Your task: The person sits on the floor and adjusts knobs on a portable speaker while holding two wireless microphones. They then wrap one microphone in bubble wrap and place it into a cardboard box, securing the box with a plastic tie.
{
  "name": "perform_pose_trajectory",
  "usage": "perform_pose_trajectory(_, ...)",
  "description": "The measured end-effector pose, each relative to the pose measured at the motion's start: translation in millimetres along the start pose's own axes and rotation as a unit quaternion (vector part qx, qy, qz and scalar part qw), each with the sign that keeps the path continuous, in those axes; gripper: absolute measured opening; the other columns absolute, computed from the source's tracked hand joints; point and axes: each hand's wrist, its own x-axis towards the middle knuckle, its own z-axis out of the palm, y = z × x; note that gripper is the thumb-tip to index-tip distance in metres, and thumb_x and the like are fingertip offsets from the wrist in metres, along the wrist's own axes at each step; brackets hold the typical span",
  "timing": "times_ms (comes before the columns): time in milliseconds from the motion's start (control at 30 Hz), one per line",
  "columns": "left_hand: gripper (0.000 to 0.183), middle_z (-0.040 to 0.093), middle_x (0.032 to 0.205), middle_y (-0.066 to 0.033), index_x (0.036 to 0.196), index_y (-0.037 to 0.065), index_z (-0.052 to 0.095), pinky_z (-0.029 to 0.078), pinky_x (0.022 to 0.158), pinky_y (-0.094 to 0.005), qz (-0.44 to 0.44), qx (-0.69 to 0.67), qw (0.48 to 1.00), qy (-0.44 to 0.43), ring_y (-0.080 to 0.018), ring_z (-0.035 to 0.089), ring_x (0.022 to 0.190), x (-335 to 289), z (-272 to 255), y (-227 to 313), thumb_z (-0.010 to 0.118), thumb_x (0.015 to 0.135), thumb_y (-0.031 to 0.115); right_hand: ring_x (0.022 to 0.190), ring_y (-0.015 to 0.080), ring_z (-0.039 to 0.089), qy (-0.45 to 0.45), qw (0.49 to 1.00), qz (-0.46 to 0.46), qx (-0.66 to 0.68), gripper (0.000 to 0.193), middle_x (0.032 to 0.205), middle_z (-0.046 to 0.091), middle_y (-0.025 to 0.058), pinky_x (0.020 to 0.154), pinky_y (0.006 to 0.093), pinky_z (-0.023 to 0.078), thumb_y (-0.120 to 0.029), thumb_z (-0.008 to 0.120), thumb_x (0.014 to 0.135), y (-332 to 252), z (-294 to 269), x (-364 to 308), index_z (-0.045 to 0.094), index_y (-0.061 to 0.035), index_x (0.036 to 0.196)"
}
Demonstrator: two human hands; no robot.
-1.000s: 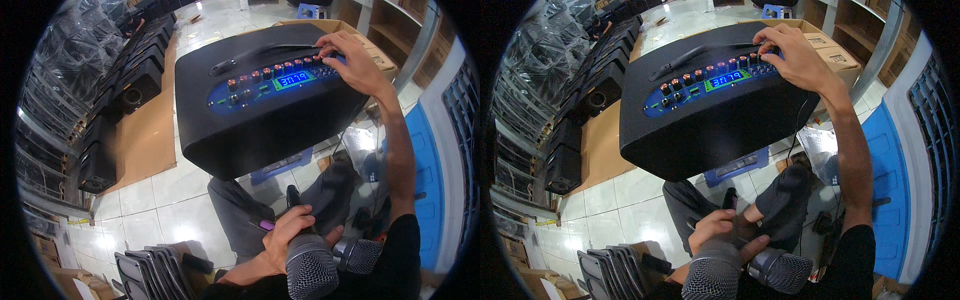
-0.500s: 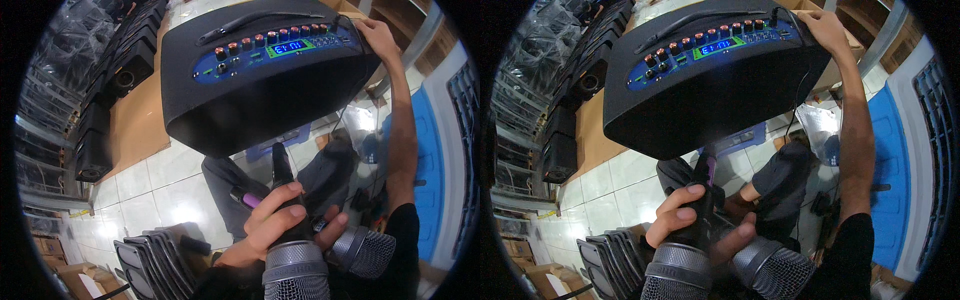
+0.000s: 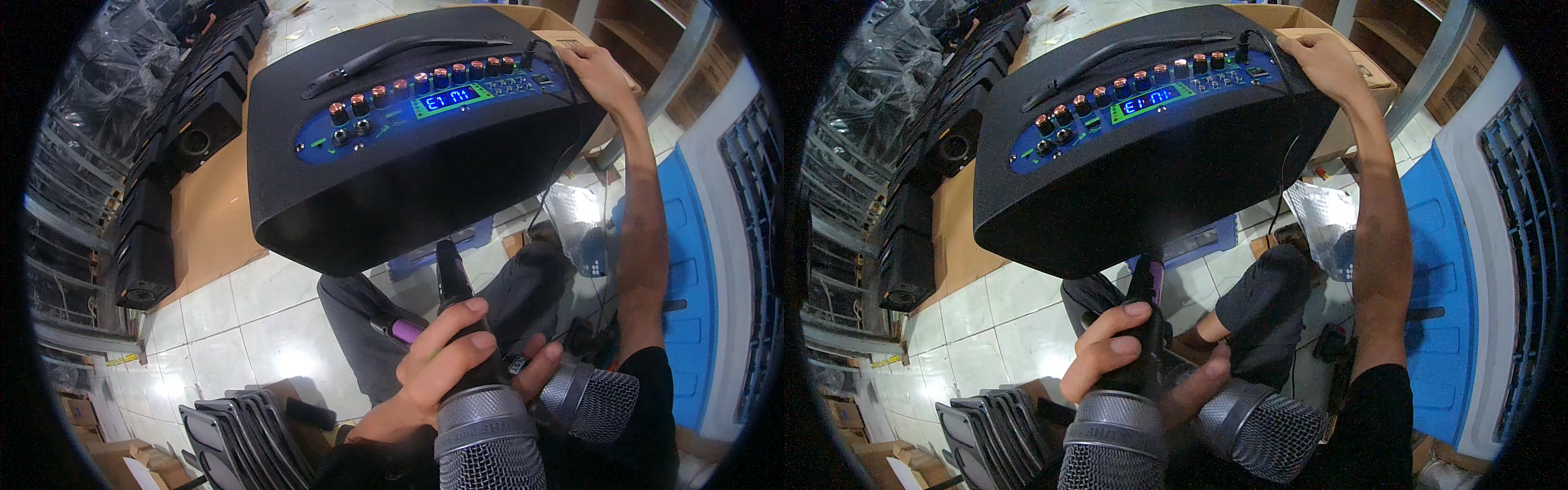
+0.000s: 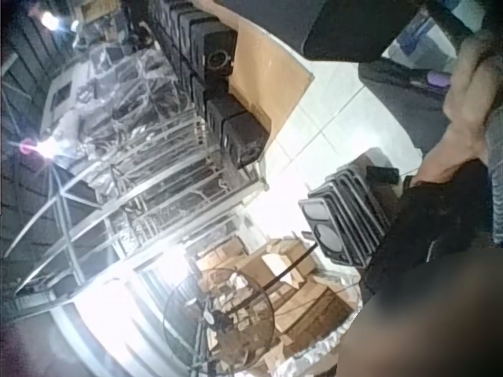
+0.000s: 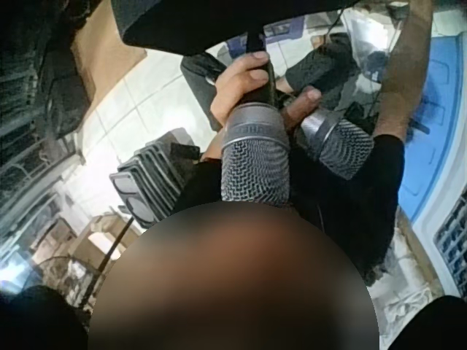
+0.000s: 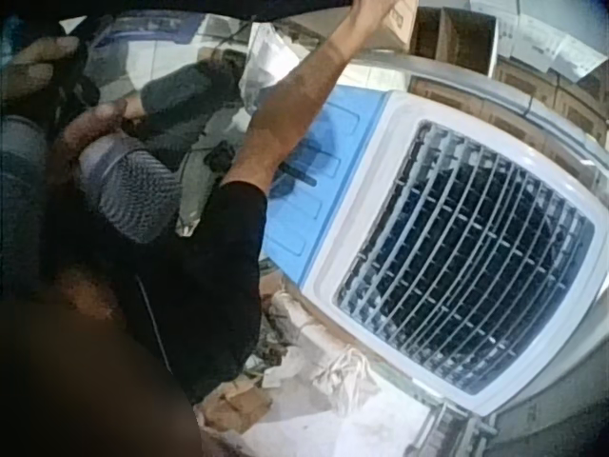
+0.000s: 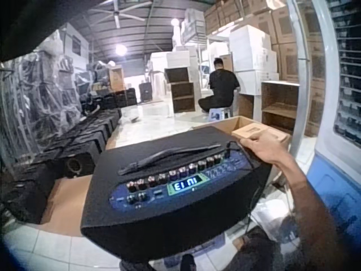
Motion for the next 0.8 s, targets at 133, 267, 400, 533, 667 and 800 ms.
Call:
perform_pose_trajectory(133,0.055,0.06,0.109,-0.0159,0.1,0.004,0.057,0.059,0.073,-0.0312,0.039,0.026,0.999,-0.021,-0.0275,0.07,0.089,0.3,0.4,0.2,0.093,0.058,0.01,0.062,0.0166,0.059,-0.006,1.0,-0.007,-0.015,0.051,0.069,0.065,0.0101,0.062,0.0328,0.045,-0.044,0.058,0.091,0.5,-0.6,1.3,0.07,0.0054,0.096)
perform_pose_trajectory(267,0.053,0.06,0.109,-0.016,0.099,0.004,0.058,0.058,0.074,-0.0312,0.019,0.024,0.999,-0.021,-0.0271,0.07,0.09,-2.4,1.5,3.6,0.093,0.059,0.01,0.062,0.0176,0.059,0.001,1.0,-0.022,0.006,0.052,0.069,0.065,0.0112,0.062,0.0333,0.045,-0.045,0.057,0.091,2.0,0.5,-0.1,0.07,0.0051,0.096)
perform_pose_trajectory(400,0.052,0.061,0.107,-0.0157,0.098,0.003,0.059,0.058,0.074,-0.031,0.006,0.0,1.0,-0.004,-0.0271,0.07,0.09,-3.5,3.1,3.7,0.093,0.059,0.011,0.062,0.0178,0.059,0.013,1.0,-0.017,0.003,0.051,0.069,0.065,0.0116,0.062,0.0334,0.045,-0.044,0.058,0.091,3.7,2.1,-0.2,0.07,0.0057,0.094)
perform_pose_trajectory(533,0.052,0.061,0.106,-0.0157,0.099,0.003,0.059,0.058,0.074,-0.0313,0.042,0.019,0.999,-0.012,-0.0279,0.07,0.09,-2.3,1.1,1.9,0.093,0.06,0.013,0.062,0.0182,0.059,0.008,1.0,-0.007,-0.014,0.052,0.069,0.065,0.0121,0.062,0.0336,0.045,-0.044,0.058,0.091,4.1,1.8,1.4,0.07,0.0062,0.093)
perform_pose_trajectory(667,0.052,0.061,0.105,-0.0157,0.099,0.003,0.059,0.058,0.075,-0.0321,0.046,0.029,0.998,-0.016,-0.0282,0.07,0.09,-3.0,-1.2,4.1,0.093,0.061,0.014,0.062,0.0184,0.059,0.008,1.0,-0.009,-0.004,0.052,0.07,0.065,0.0127,0.063,0.0342,0.045,-0.045,0.058,0.091,3.3,1.2,-0.4,0.069,0.0064,0.093)
perform_pose_trajectory(800,0.052,0.062,0.105,-0.0155,0.098,0.004,0.059,0.058,0.075,-0.0324,0.026,0.029,0.999,-0.013,-0.0278,0.07,0.089,-5.1,-1.3,6.7,0.093,0.06,0.015,0.062,0.0199,0.06,0.01,1.0,-0.006,-0.002,0.053,0.07,0.065,0.0133,0.064,0.0347,0.045,-0.046,0.057,0.091,2.9,1.9,-2.4,0.07,0.0057,0.094)
